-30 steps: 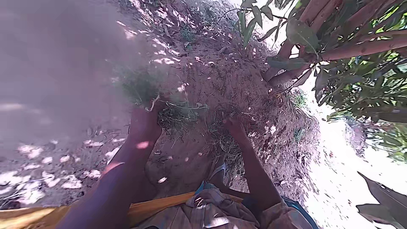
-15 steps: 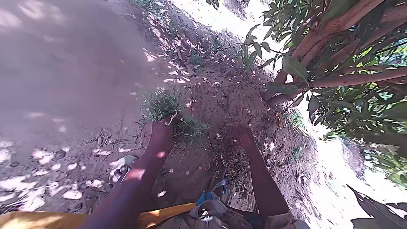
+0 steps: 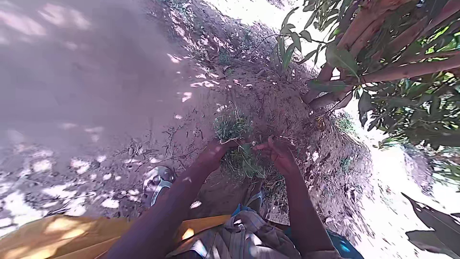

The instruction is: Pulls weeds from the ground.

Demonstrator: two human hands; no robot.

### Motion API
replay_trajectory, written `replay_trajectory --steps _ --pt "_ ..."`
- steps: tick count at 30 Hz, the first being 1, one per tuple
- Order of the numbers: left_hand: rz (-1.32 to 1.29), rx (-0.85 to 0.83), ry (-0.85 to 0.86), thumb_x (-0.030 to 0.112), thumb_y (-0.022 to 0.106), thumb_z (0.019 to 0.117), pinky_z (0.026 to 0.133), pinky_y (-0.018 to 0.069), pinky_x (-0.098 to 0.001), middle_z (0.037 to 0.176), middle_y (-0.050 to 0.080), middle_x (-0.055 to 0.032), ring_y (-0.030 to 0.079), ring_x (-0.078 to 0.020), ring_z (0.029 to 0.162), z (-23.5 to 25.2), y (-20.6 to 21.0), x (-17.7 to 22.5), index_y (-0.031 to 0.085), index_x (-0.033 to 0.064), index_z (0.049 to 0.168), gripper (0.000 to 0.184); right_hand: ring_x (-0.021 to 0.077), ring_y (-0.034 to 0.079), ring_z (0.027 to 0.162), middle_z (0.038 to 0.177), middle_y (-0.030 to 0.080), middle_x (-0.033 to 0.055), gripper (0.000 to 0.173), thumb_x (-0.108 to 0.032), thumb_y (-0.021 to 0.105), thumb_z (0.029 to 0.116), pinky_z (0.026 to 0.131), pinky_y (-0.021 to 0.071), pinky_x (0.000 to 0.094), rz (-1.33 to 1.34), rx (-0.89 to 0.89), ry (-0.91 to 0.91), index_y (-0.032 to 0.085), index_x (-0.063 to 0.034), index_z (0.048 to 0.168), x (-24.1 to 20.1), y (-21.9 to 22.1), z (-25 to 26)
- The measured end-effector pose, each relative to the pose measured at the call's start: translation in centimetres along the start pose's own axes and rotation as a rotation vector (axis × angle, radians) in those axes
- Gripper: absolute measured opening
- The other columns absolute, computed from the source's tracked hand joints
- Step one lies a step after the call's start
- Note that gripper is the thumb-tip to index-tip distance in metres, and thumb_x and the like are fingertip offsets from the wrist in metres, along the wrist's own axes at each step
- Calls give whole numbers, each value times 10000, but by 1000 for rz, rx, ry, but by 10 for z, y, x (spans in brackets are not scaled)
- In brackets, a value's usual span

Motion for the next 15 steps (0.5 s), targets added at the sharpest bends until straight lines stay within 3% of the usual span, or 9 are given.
replay_trajectory --steps 5,8,10,12,14,15 --pt "156 76 -31 -13 525 1021 772 498 -226 968 588 -25 570 -43 844 -3 -2 -9 560 -9 1169 152 69 651 852 965 711 62 294 -104 434 1074 819 545 251 -123 -132 68 659 75 1135 28 30 12" --pt "56 189 29 19 543 1013 674 528 -153 875 656 84 621 30 757 10 -10 -16 594 108 1074 119 88 594 819 951 672 89 269 -129 484 1077 794 516 283 -374 -234 101 675 60 1079 37 24 17" --pt "-35 240 28 65 559 1001 687 557 -183 881 707 67 666 -5 776 20 -15 -18 637 113 1076 118 169 513 700 789 570 95 284 -190 530 1072 669 436 366 -698 -191 141 644 24 923 42 -9 20" --pt "-86 310 17 113 576 1002 638 556 -186 828 692 77 662 -10 722 24 -19 -18 621 149 1050 75 293 582 817 894 623 187 339 -239 504 1087 773 467 508 -861 -46 234 673 44 1005 40 -59 16" --pt "-110 350 13 137 593 994 642 550 -199 844 666 83 648 -12 735 25 -19 -19 608 169 1080 92 315 636 1006 1072 683 209 382 -273 460 1101 922 465 541 -856 131 300 677 41 1119 36 -111 12" --pt "-119 366 5 143 604 991 651 548 -203 856 666 81 647 -12 745 25 -17 -19 606 170 1087 100 310 643 1024 1088 693 207 386 -272 456 1102 937 464 537 -840 207 297 680 39 1146 33 -130 8"
Point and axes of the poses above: each hand's wrist, its own z-axis towards the middle knuckle, its own y-axis out of the palm, x = y × z, the point moved 8 cm from there along z, towards the middle knuckle
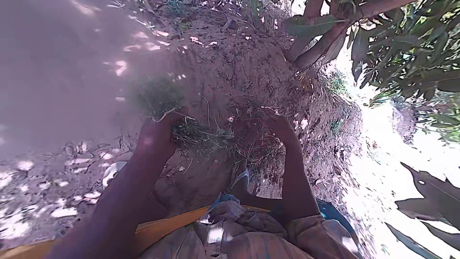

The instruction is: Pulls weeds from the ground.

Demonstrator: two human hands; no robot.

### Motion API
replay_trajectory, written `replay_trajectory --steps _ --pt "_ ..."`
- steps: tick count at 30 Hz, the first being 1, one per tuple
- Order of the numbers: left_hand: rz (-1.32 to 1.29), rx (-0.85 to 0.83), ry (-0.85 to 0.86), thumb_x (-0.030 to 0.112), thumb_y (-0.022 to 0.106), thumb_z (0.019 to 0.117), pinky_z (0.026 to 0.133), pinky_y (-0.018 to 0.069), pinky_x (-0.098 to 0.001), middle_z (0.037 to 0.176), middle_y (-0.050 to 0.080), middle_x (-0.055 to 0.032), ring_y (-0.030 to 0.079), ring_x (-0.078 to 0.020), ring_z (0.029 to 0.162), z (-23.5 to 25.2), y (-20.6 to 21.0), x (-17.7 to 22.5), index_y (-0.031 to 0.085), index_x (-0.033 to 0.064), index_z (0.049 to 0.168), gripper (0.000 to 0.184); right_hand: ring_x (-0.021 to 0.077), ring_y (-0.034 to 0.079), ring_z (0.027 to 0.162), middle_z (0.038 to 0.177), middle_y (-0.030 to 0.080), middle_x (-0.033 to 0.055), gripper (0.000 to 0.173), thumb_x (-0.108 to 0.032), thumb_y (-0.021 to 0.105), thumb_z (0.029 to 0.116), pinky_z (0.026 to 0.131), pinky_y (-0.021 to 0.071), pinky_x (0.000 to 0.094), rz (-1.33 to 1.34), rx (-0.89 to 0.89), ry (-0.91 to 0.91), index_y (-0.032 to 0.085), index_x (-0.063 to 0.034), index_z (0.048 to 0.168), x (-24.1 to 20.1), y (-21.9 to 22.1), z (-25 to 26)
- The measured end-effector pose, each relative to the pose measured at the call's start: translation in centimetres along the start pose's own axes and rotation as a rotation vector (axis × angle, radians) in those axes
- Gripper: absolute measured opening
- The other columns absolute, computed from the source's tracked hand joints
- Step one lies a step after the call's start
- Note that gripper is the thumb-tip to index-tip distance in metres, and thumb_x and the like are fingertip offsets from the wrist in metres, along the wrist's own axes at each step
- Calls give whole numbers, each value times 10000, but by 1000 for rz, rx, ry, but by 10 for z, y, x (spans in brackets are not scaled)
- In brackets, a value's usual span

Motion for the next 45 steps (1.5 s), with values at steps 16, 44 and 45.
replay_trajectory --steps 16,44,45 --pt "8 -51 -15 80 610 975 689 574 -209 904 695 68 677 -22 793 7 35 -19 608 150 1095 138 101 737 777 862 760 29 400 -162 349 1104 777 616 268 878 299 -226 694 -29 952 28 -69 -30" --pt "34 -29 -18 97 619 986 727 557 -208 928 681 49 659 -14 823 3 20 -8 608 109 1130 145 144 676 921 1069 728 122 296 -143 454 1090 849 540 312 749 115 -5 682 40 1134 28 17 9" --pt "35 -23 -23 92 617 986 731 555 -209 936 680 40 657 -17 826 2 19 -9 606 97 1143 157 107 687 881 1001 742 65 321 -155 410 1102 828 555 282 837 138 -82 688 -1 1062 21 7 6"
Point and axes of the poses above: each hand's wrist, its own z-axis towards the middle knuckle, its own y-axis out of the palm, x = y × z, the point moved 8 cm from there along z, towards the middle knuckle
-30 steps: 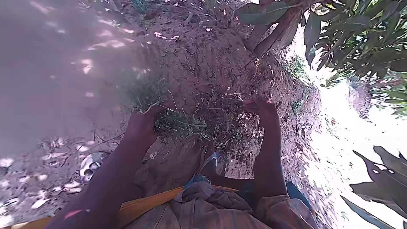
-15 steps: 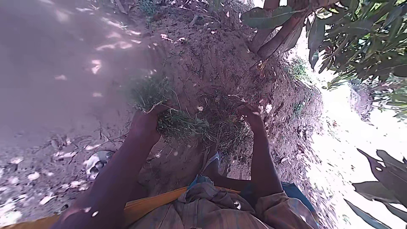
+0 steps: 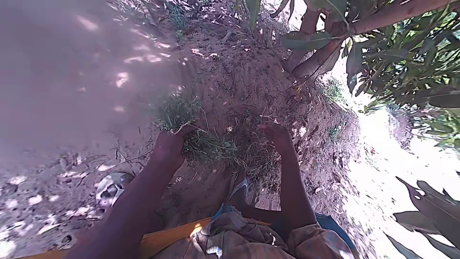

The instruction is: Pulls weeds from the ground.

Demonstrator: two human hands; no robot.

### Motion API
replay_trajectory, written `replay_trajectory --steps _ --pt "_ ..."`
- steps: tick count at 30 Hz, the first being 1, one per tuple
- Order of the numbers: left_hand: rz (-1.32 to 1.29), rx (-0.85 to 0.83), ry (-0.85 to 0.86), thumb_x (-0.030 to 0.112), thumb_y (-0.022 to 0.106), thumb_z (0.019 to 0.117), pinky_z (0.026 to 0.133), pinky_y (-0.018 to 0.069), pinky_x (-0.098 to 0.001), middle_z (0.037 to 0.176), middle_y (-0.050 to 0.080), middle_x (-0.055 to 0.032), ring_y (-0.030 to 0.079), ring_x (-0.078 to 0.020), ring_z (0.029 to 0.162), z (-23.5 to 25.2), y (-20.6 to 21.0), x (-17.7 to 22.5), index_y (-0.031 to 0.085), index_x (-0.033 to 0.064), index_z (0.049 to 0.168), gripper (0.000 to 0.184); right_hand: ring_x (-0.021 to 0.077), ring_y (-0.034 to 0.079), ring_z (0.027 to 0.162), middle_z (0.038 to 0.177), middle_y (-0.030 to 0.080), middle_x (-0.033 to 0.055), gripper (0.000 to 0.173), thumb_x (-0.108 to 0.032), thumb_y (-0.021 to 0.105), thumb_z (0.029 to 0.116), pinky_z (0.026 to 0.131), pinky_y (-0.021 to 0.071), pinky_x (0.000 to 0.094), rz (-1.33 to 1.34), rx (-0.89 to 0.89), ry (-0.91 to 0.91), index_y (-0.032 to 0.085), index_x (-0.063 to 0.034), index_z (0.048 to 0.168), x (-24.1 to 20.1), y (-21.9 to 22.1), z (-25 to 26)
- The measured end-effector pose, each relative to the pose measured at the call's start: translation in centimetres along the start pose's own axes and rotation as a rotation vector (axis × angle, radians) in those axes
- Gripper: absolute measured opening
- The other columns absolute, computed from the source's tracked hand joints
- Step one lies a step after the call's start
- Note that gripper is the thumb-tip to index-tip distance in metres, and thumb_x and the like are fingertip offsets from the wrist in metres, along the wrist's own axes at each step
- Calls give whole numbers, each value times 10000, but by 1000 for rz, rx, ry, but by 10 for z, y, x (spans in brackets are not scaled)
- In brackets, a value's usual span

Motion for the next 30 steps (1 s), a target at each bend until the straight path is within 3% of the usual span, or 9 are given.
replay_trajectory --steps 3,6,8,10,18,21,26,28,30 --pt "0 12 0 108 617 987 730 559 -214 927 686 47 662 -15 819 2 -3 -1 620 102 1124 137 121 712 883 928 746 23 410 -177 307 1106 862 582 300 228 -52 -52 676 -74 960 -10 0 -4" --pt "-25 -8 27 87 595 990 701 566 -209 915 676 44 663 -18 799 3 -5 1 592 104 1123 135 166 675 830 1038 689 114 280 -154 395 1111 765 570 306 34 84 123 617 9 1160 13 -7 -2" --pt "-34 -14 30 88 596 990 689 567 -215 909 681 35 665 -27 791 3 -6 -1 601 93 1114 124 265 638 1068 1285 621 218 337 -171 471 1096 919 520 403 -304 84 217 577 47 1330 27 -13 -1" --pt "-30 -25 34 93 596 992 680 566 -205 892 689 48 667 -20 778 3 -6 -1 613 105 1085 95 313 609 1173 1353 588 246 368 -198 487 1093 996 489 462 -410 96 244 562 40 1364 33 -18 3" --pt "-28 -36 45 106 605 984 694 573 -216 887 696 60 676 -19 787 5 -6 -1 607 125 1100 117 272 601 960 1061 658 216 317 -196 496 1091 903 473 442 -647 7 143 674 64 1119 20 7 6" --pt "-12 -37 43 113 603 988 681 567 -216 890 697 62 672 -21 774 4 -6 -1 617 133 1088 103 223 666 900 1007 715 166 336 -213 455 1101 887 505 408 -849 -154 188 680 29 1165 37 27 8" --pt "-22 -43 40 100 585 999 688 561 -215 900 683 54 661 -22 785 1 -4 2 606 120 1105 110 367 552 1296 1351 601 256 373 -219 458 1087 1104 388 536 -1083 -322 263 645 51 1264 63 50 -2" --pt "-54 -43 65 108 607 992 679 574 -218 892 699 60 677 -24 777 4 -7 7 613 130 1098 108 364 548 1292 1355 590 262 387 -234 450 1091 1098 388 537 -1081 -330 302 644 65 1242 65 49 -4" --pt "-59 7 181 119 628 968 690 572 -203 907 687 94 671 -1 793 12 -21 23 601 170 1105 149 282 623 1099 1184 667 224 344 -216 496 1080 994 451 459 -898 -283 258 685 64 1144 52 47 -1"
Point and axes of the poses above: each hand's wrist, its own z-axis towards the middle knuckle, its own y-axis out of the palm, x = y × z, the point moved 8 cm from there along z, towards the middle knuckle
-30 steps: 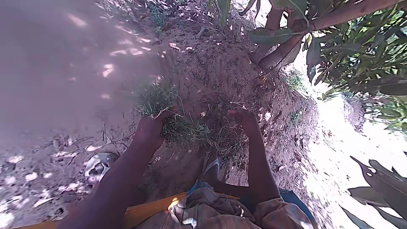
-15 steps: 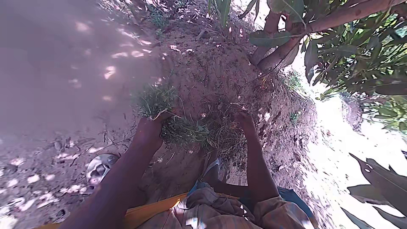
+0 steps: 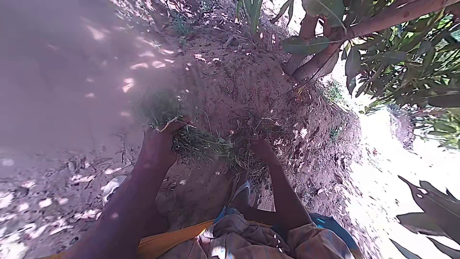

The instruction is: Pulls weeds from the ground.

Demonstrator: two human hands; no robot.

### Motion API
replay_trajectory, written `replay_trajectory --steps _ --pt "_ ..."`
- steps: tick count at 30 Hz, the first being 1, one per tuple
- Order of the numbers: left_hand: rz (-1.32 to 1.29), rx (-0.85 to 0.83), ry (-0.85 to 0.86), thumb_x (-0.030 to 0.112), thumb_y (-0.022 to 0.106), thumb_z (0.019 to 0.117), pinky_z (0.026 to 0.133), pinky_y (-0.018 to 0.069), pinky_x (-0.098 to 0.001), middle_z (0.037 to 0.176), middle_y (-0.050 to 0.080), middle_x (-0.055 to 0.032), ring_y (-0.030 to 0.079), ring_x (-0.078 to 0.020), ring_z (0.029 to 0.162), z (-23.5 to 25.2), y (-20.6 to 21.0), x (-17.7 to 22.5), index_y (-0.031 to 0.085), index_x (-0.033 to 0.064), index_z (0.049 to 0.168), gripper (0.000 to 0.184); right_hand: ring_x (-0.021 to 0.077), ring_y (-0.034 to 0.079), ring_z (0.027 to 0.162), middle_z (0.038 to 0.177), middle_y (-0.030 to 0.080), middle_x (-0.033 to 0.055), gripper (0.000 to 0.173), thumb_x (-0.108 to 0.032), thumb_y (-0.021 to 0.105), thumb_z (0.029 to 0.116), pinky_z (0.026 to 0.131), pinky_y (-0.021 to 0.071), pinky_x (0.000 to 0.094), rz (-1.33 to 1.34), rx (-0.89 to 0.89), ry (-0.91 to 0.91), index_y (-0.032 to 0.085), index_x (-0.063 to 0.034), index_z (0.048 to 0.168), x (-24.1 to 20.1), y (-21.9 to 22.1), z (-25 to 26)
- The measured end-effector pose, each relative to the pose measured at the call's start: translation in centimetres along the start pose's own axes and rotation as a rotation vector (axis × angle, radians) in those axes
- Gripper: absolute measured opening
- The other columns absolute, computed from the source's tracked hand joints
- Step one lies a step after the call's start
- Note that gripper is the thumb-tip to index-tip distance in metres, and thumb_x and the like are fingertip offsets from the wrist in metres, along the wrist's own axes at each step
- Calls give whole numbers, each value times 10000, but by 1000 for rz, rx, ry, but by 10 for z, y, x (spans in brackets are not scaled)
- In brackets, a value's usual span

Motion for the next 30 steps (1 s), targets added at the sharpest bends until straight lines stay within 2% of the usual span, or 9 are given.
replay_trajectory --steps 2,6,10,12,15,18,22,28,30 --pt "66 102 198 104 605 964 799 550 -196 1008 632 112 637 18 898 8 -23 31 540 163 1226 276 129 657 882 998 714 136 279 -145 515 1071 846 525 298 350 41 -126 694 68 1085 -15 -17 -12" --pt "226 288 411 86 440 1047 971 475 -245 1203 619 -69 610 -71 1073 2 -54 85 455 -61 1363 349 99 703 789 905 734 75 309 -132 418 1096 771 589 271 697 85 -338 659 58 1059 -38 -43 -30" --pt "276 224 493 65 536 979 1033 454 -216 1397 485 -106 530 -28 1220 -4 -42 76 268 -51 1505 602 248 661 1032 1148 700 188 336 -213 481 1096 949 493 429 99 61 -112 682 33 1203 -18 -17 -8" --pt "300 180 492 67 563 966 1041 439 -219 1427 479 -141 516 -39 1241 -6 -33 70 292 -54 1512 620 325 591 1255 1324 647 201 333 -188 498 1071 1091 415 511 -105 16 -81 672 -33 1309 -15 6 -1" --pt "219 114 503 70 563 938 927 511 -195 1257 546 -43 584 12 1070 -2 -27 65 346 -32 1449 565 332 478 1404 1492 530 190 397 -168 457 1073 1158 350 518 -188 -29 -12 587 -70 1434 -9 29 0" --pt "137 102 488 69 554 963 902 534 -196 1162 585 34 617 20 1005 2 -31 65 390 7 1396 467 259 653 1099 1223 680 192 314 -177 496 1080 993 487 432 11 32 -21 678 20 1244 -15 13 1" --pt "95 124 387 77 559 987 878 549 -209 1078 622 99 635 12 974 11 -38 52 487 87 1304 325 80 631 687 824 697 63 272 -125 469 1076 665 538 243 484 115 -281 674 26 979 -36 -41 -27" --pt "60 29 175 87 579 989 793 562 -189 973 646 132 649 27 882 4 -18 37 552 169 1178 208 96 609 652 765 680 52 348 -141 432 1097 642 512 260 649 187 -155 665 32 905 -8 -39 -18" --pt "44 -33 49 96 593 998 717 566 -184 900 681 107 664 10 814 -2 -5 25 601 160 1092 114 95 668 654 752 707 32 401 -148 362 1104 658 571 256 818 132 -285 652 -18 859 -24 -34 -19"
Point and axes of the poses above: each hand's wrist, its own z-axis towards the middle knuckle, its own y-axis out of the palm, x = y × z, the point moved 8 cm from there along z, towards the middle knuckle
